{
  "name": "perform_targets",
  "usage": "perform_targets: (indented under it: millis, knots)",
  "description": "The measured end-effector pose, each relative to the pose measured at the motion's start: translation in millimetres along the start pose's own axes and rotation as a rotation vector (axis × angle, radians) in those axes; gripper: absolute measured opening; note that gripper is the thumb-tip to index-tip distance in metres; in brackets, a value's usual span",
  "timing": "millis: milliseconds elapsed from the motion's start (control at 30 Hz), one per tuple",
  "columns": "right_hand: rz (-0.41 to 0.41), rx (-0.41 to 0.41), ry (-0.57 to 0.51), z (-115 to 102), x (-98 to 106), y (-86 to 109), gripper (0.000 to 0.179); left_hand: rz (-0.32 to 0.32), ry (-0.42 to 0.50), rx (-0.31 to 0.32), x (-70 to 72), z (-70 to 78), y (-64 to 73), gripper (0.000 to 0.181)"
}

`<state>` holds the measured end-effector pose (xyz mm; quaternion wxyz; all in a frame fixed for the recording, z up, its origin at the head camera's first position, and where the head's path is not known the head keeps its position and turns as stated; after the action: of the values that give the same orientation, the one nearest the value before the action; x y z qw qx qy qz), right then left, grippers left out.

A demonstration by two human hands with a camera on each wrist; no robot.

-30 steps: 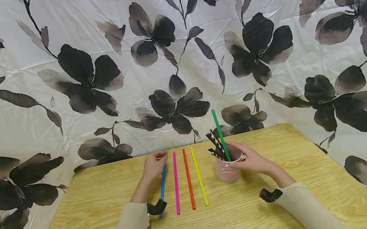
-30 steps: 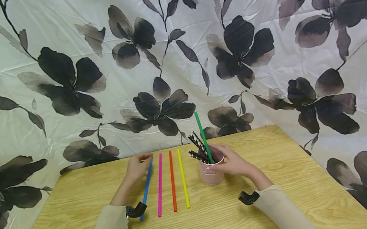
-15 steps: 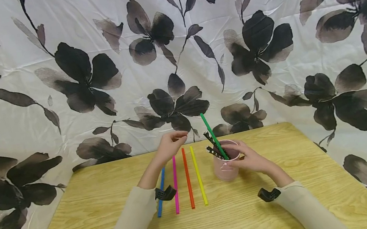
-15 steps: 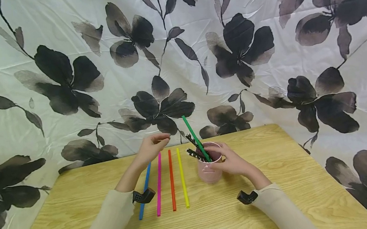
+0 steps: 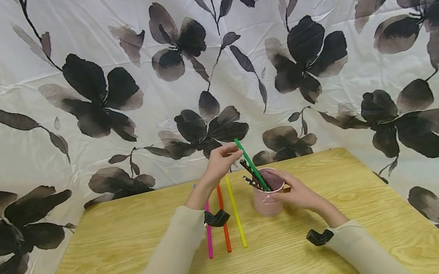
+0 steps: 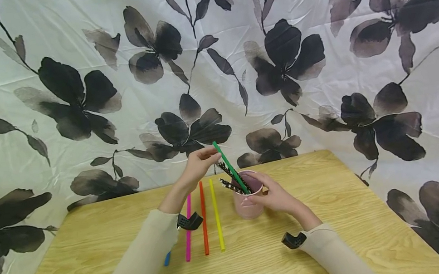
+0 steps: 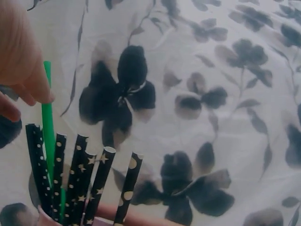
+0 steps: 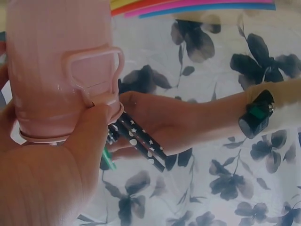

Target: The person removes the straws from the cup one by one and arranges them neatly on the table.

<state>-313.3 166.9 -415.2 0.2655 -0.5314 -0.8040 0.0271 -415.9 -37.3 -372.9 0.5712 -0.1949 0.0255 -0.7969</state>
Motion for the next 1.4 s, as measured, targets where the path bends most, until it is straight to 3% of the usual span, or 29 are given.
perform_targets:
  millis: [133,267,367,533,767,967,1133,1400]
  knots:
    - [0.034,-0.067,-0.029,6,1,1.2,0.074,-0.025,0.047,0.0,-5.6,5.0,0.6,0.028]
    - [0.068,-0.109,-0.008,10,3,2.0,0.079,-0.048,0.042,-0.037,-9.0,21.1,7.7,0.026]
    - [0.081,-0.113,0.003,12,5,2.2,0.081,-0.018,0.031,-0.051,-8.8,31.9,13.6,0.026]
    - [0.096,-0.115,0.018,19,5,0.8,0.082,0.08,0.055,-0.068,-3.2,37.9,19.6,0.027]
    - [0.115,-0.111,0.053,36,6,-0.5,0.084,0.183,0.203,-0.142,5.7,32.0,17.3,0.028]
    - [0.112,-0.134,0.049,34,6,0.6,0.085,0.284,0.28,-0.146,16.9,26.8,16.6,0.027]
    - [0.112,-0.146,0.051,34,6,1.4,0.084,0.329,0.408,-0.154,29.2,41.0,20.4,0.033]
    - [0.139,-0.133,0.077,40,4,1.2,0.084,0.396,0.705,-0.192,57.9,75.4,33.1,0.036]
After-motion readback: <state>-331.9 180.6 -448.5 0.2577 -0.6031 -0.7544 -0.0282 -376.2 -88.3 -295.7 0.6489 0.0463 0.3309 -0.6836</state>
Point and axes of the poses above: each hand's wrist, its own y-axis away from the middle knuckle, its own x-axis out of the back of the hand, z = x × y, the point moved 3 cm from there along -y, towards the middle knuckle, and after that the axes turned 3 degrees about -y, right-handed, at the moved point
